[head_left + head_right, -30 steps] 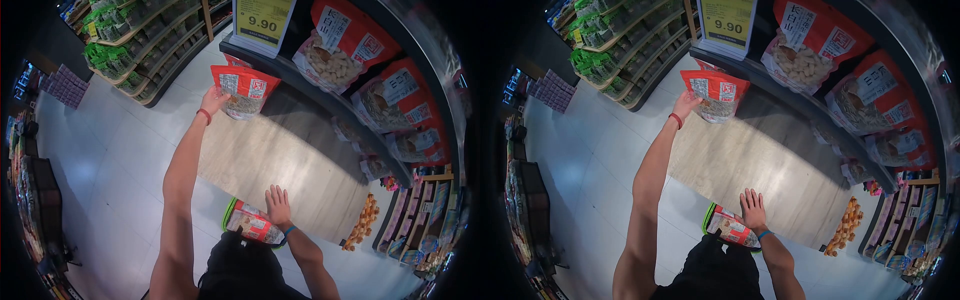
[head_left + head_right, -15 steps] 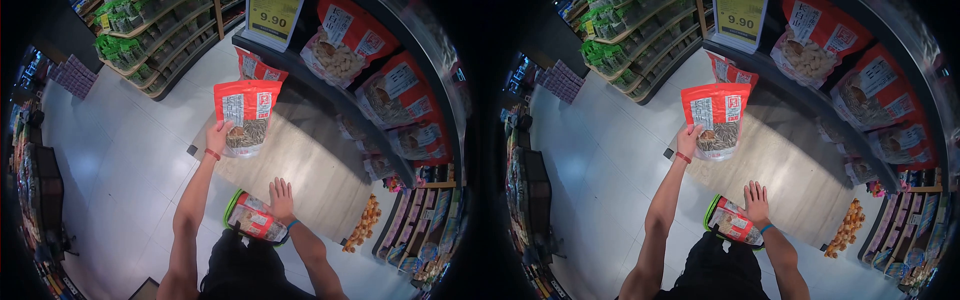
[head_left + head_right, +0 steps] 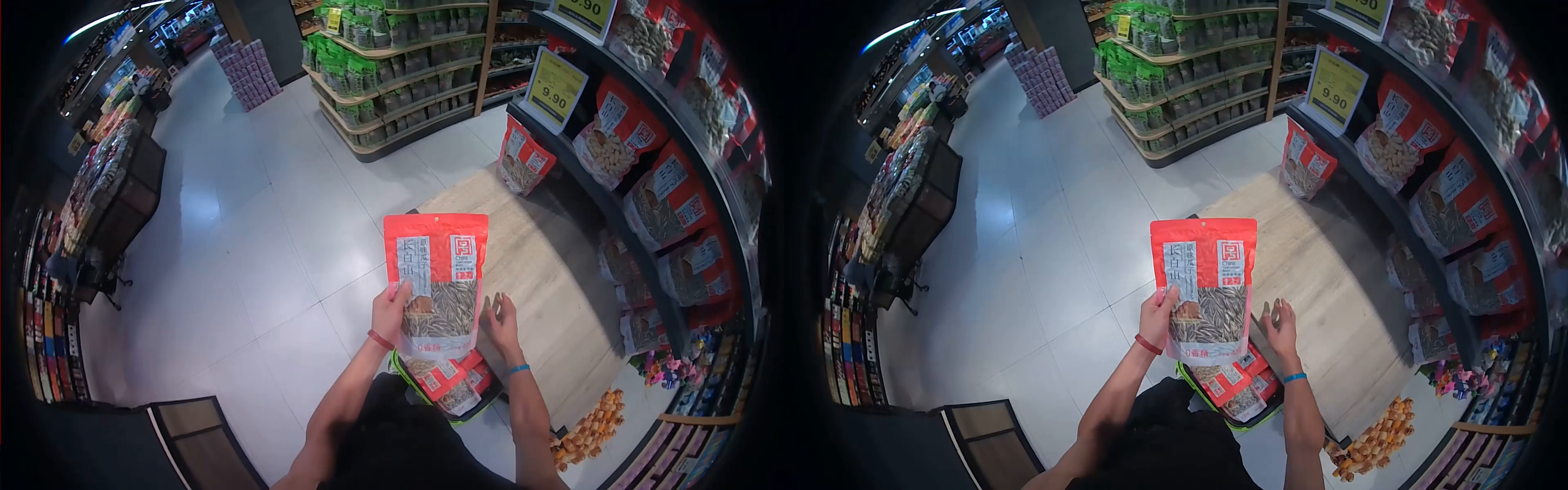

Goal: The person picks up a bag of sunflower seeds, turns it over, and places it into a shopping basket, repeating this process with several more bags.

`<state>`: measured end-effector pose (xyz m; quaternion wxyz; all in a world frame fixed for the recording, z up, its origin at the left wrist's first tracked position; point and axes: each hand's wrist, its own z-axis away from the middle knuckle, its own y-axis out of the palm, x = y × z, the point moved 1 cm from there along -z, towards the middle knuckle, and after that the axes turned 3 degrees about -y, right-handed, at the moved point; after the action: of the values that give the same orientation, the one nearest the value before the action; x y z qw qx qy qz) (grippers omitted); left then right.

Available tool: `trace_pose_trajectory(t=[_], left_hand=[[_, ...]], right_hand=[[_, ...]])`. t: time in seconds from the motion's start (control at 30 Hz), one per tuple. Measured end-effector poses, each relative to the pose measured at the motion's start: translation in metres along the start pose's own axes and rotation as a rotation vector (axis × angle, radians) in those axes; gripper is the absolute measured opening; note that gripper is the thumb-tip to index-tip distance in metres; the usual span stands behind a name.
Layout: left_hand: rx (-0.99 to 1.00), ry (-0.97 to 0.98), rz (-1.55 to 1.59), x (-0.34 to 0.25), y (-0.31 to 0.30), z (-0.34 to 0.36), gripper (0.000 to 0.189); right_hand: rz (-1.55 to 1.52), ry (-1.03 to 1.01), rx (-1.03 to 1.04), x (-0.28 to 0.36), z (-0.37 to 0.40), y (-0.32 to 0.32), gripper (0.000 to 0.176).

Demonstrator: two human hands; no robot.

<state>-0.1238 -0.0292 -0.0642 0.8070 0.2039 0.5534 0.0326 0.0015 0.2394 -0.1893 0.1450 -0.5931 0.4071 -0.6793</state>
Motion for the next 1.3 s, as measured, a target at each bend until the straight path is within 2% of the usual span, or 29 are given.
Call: trace_pose_trajectory(t=[0.03, 0.07, 0.1, 0.17, 0.2, 0.23, 0.3, 0.37, 0.43, 0.5, 0.57, 0.73, 0.83, 0.9, 0.93, 1.1, 1.17, 1.3], left_hand=[[0.006, -0.017, -0.003, 0.001, -0.004, 0.018, 0.024], [0.030, -0.032, 0.024, 0.008, -0.010, 0.032, 0.024], [0.014, -0.023, 0.029, 0.010, -0.010, 0.049, 0.024], [0.039, -0.040, 0.029, 0.019, -0.007, 0.081, 0.024], [0.029, -0.041, -0.031, 0.026, -0.007, 0.092, 0.024], [0.023, -0.035, -0.025, 0.032, -0.010, 0.101, 0.024], [-0.013, -0.006, -0.101, 0.039, -0.012, 0.120, 0.024], [0.004, -0.025, -0.054, 0.038, -0.020, 0.140, 0.025], [0.009, -0.039, -0.009, 0.031, -0.022, 0.157, 0.025], [0.083, -0.025, 0.049, 0.026, -0.025, 0.173, 0.024], [0.076, 0.010, 0.022, 0.031, -0.025, 0.183, 0.024], [0.102, -0.002, -0.047, 0.019, -0.023, 0.205, 0.025], [0.215, -0.103, -0.071, 0.006, -0.019, 0.237, 0.027], [0.326, -0.071, -0.126, -0.001, -0.014, 0.250, 0.035], [0.351, -0.047, -0.116, 0.001, -0.013, 0.255, 0.043], [0.417, -0.164, -0.229, 0.005, -0.017, 0.260, 0.045], [0.419, -0.103, -0.166, 0.007, -0.013, 0.264, 0.044], [0.424, -0.110, -0.233, 0.019, -0.017, 0.266, 0.046]], right_hand=[[-0.491, 0.107, -0.021, 0.013, 0.004, -0.007, 0.066], [-0.777, 0.099, -0.031, 0.029, 0.009, -0.010, 0.053], [-0.778, 0.089, -0.015, 0.056, 0.022, -0.019, 0.053], [-1.692, 0.206, 0.210, 0.104, 0.053, -0.030, 0.049], [-1.603, 0.301, 0.217, 0.111, 0.063, -0.026, 0.045], [-1.598, 0.297, 0.227, 0.117, 0.072, -0.025, 0.045], [-1.342, 0.244, 0.272, 0.129, 0.091, -0.028, 0.042], [-1.343, 0.274, 0.286, 0.140, 0.108, -0.032, 0.040], [-1.222, 0.208, 0.193, 0.152, 0.121, -0.038, 0.041], [-1.269, 0.211, 0.263, 0.167, 0.131, -0.051, 0.042], [-1.312, 0.204, 0.323, 0.168, 0.136, -0.056, 0.044], [-1.305, 0.111, 0.217, 0.172, 0.151, -0.064, 0.044], [-1.329, 0.143, 0.102, 0.177, 0.159, -0.076, 0.042], [-1.354, 0.174, 0.051, 0.176, 0.155, -0.088, 0.040], [-1.346, 0.181, 0.074, 0.175, 0.156, -0.091, 0.039], [-1.344, 0.158, 0.045, 0.195, 0.177, -0.113, 0.037], [-1.362, 0.087, 0.016, 0.194, 0.183, -0.117, 0.038], [-1.419, 0.138, 0.032, 0.192, 0.194, -0.125, 0.039]])
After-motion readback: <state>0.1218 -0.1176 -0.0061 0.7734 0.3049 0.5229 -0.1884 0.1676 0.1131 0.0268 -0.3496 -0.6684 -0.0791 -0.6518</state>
